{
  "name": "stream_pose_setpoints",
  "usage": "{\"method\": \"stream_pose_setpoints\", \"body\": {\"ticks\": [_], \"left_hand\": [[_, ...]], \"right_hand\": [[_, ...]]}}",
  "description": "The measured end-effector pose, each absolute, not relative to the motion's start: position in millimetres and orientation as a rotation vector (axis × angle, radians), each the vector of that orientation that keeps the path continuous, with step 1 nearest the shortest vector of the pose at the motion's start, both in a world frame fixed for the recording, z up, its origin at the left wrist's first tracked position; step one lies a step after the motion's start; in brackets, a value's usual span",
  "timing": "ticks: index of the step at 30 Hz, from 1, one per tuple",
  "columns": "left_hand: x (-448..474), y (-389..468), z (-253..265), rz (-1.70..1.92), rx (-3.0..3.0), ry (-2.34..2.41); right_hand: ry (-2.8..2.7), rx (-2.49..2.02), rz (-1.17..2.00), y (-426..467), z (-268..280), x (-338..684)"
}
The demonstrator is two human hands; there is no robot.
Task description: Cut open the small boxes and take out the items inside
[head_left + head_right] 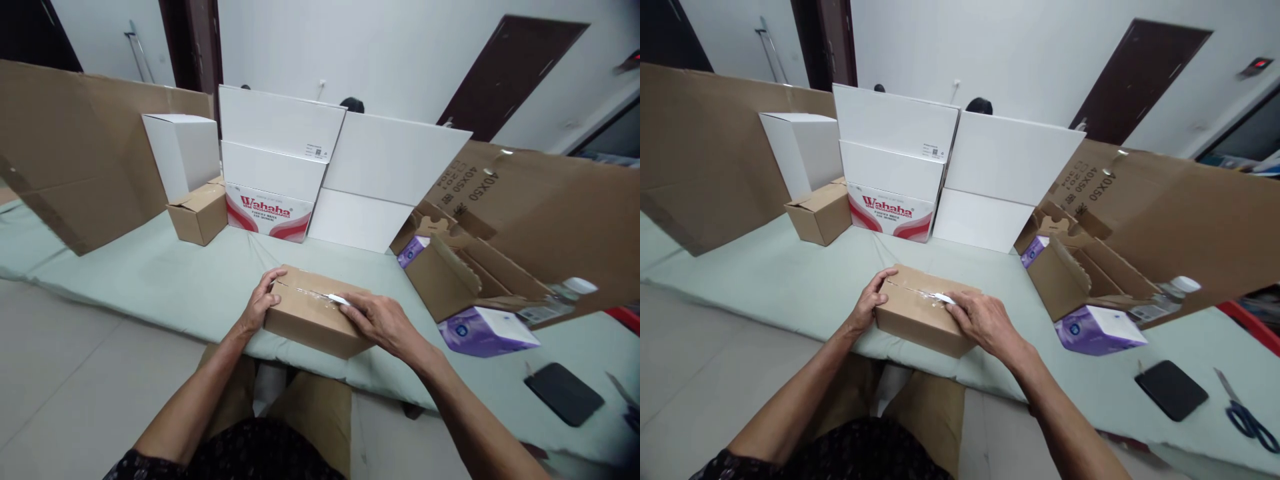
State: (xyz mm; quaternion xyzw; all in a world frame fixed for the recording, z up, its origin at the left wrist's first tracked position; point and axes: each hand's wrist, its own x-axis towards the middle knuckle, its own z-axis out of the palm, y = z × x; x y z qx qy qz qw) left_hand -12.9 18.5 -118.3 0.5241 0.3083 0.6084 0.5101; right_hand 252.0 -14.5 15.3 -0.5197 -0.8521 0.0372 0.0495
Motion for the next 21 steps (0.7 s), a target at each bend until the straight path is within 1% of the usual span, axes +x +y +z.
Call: {"method": "stream_pose_setpoints", "body": {"ticks": [6,12,21], "left_hand": [[-12,20,-119,1.478,1.255,0.758],[-10,20,-120,1.491,1.239,0.765],[-12,24,-115,1.433,1.259,0.727]], "right_hand": [[-2.696,-1.566,0.201,-7,30,245],[-2.777,-1.740,0.032,-1,35,226],[-2.886,-1.796,-0.118,-1,44,193]]}}
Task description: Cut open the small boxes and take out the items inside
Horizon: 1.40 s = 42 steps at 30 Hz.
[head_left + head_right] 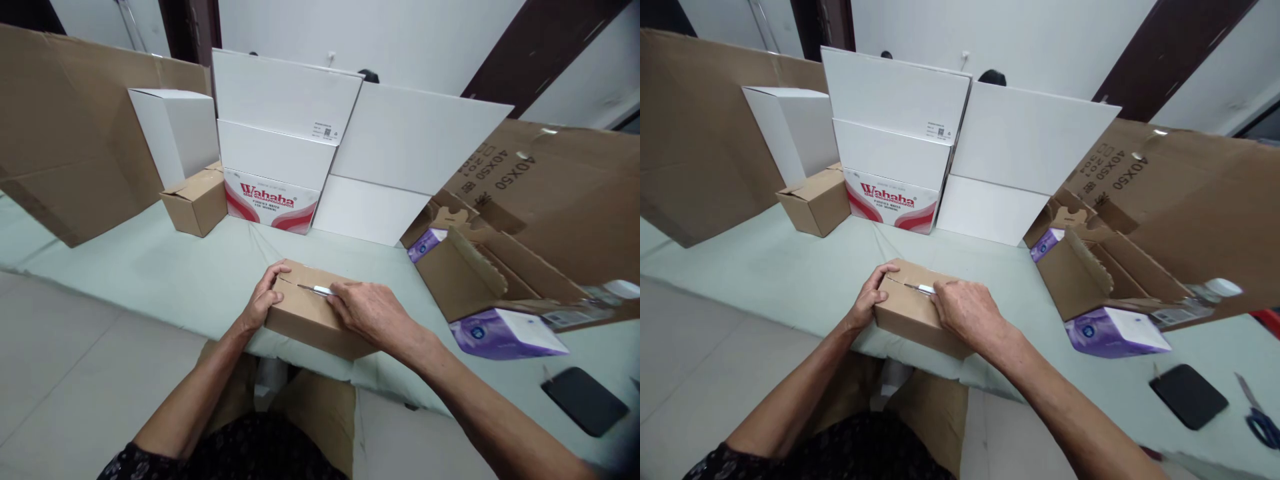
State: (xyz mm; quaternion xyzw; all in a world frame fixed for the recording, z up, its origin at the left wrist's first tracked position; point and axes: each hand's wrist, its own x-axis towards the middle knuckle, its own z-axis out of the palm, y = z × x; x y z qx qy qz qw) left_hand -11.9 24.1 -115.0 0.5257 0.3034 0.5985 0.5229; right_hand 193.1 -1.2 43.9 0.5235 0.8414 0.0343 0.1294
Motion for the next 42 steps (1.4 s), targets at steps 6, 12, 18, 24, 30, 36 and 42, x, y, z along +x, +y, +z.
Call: {"method": "stream_pose_setpoints", "body": {"ticks": [6,12,18,24,30,36,42], "left_hand": [[-12,24,-115,1.426,1.267,0.720],[-10,23,-114,1.413,1.230,0.715],[-9,22,-110,1.403,1.200,0.707],[-10,22,-108,1.407,1.202,0.725],[-9,21,-109,1.418,1.195,0.725],[-9,20,-107,1.407,1.205,0.733],[-9,20,-107,1.417,1.207,0.749]], "right_hand": [[2.300,1.458,0.175,2,64,203],[2.413,1.546,0.185,2,83,213],[2.471,1.513,0.154,0,69,187],[2.351,1.468,0.133,4,63,176],[2.372,1.422,0.152,5,65,178],[2.453,1.376,0.142,15,59,175],[2.441,1.375,0.148,15,58,179]]}}
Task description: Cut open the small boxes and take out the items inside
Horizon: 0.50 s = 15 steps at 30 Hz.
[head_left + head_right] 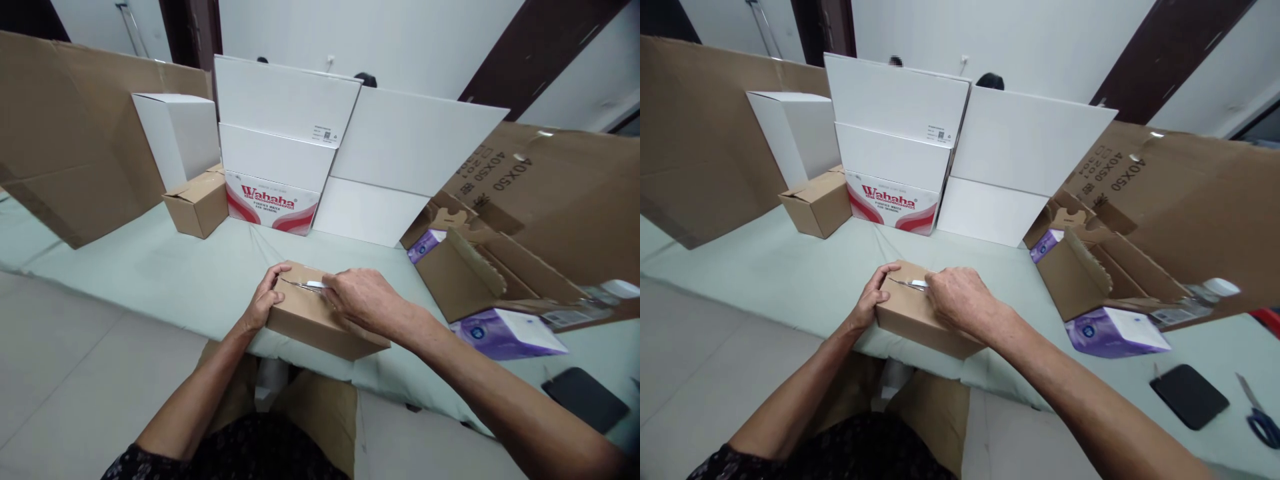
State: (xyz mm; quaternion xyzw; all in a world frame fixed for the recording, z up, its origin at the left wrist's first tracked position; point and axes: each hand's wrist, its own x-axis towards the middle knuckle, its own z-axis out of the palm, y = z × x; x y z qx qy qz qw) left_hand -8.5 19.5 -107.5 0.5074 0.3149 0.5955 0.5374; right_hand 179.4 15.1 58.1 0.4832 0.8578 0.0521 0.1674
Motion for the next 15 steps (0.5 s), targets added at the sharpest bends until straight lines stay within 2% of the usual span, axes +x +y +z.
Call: {"method": "stream_pose_setpoints", "body": {"ticks": [15], "left_hand": [[-12,20,-108,1.418,1.263,0.798]], "right_hand": [[2.223,1.318,0.189,6,92,192]]}}
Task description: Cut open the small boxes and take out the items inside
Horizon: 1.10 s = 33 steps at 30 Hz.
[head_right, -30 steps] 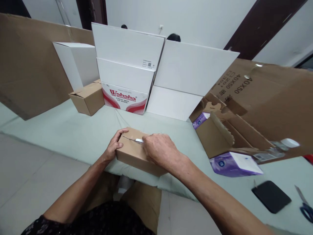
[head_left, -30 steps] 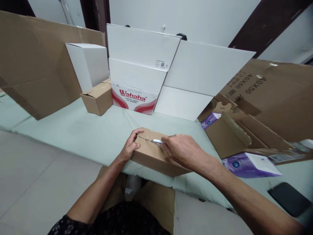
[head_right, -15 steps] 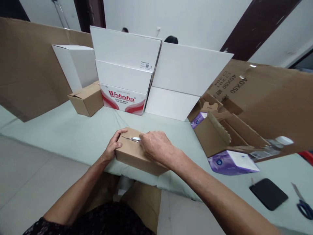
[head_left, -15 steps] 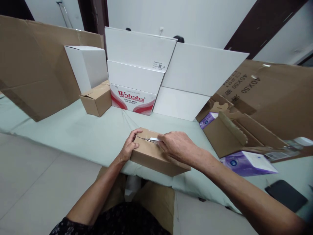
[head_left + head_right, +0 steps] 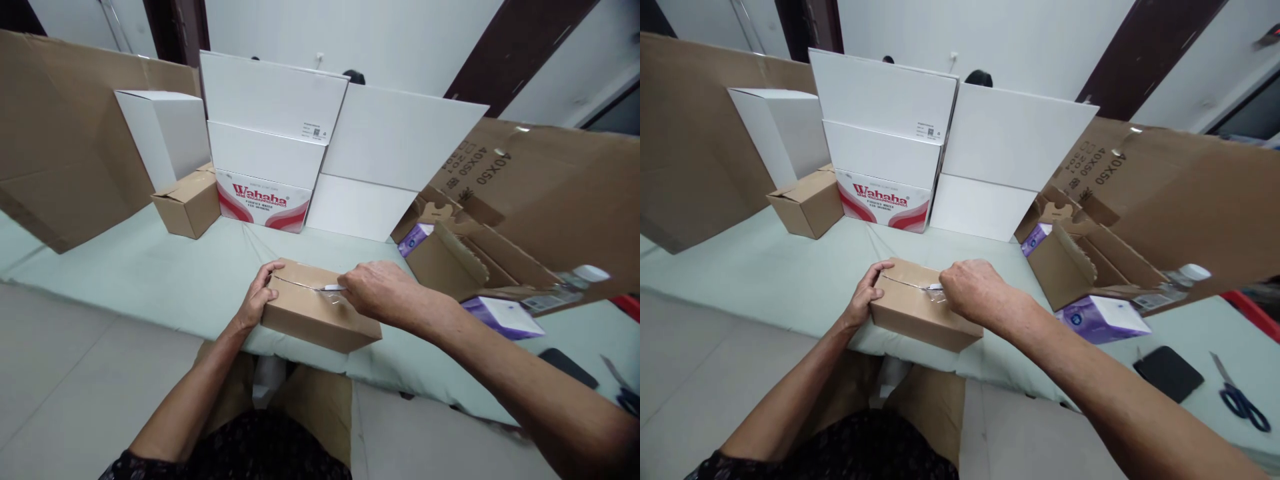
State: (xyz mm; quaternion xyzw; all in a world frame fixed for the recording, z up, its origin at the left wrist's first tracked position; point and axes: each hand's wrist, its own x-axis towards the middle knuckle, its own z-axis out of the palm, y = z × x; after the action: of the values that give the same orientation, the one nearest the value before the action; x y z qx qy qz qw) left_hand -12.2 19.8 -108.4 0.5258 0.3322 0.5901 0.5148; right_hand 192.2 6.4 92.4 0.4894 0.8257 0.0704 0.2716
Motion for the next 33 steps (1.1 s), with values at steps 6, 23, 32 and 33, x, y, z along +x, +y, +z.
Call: {"method": "stream_pose_setpoints", "body": {"ticks": [6,23,32,33], "left_hand": [[-11,21,-108,1.391,1.294,0.848],[-17,37,-24,0.717,2.490,0.955],[-5,28,-36,0.658,2.610,1.212],[-5,28,-38,0.676,2.610,1.202]], "right_hand": [[2.239,1.258,0.207,11,93,196],[2.263,1.273,0.259,17,97,202],[2.328,1.256,0.274,26,94,210],[2.334,1.241,0.273,28,94,210]]}}
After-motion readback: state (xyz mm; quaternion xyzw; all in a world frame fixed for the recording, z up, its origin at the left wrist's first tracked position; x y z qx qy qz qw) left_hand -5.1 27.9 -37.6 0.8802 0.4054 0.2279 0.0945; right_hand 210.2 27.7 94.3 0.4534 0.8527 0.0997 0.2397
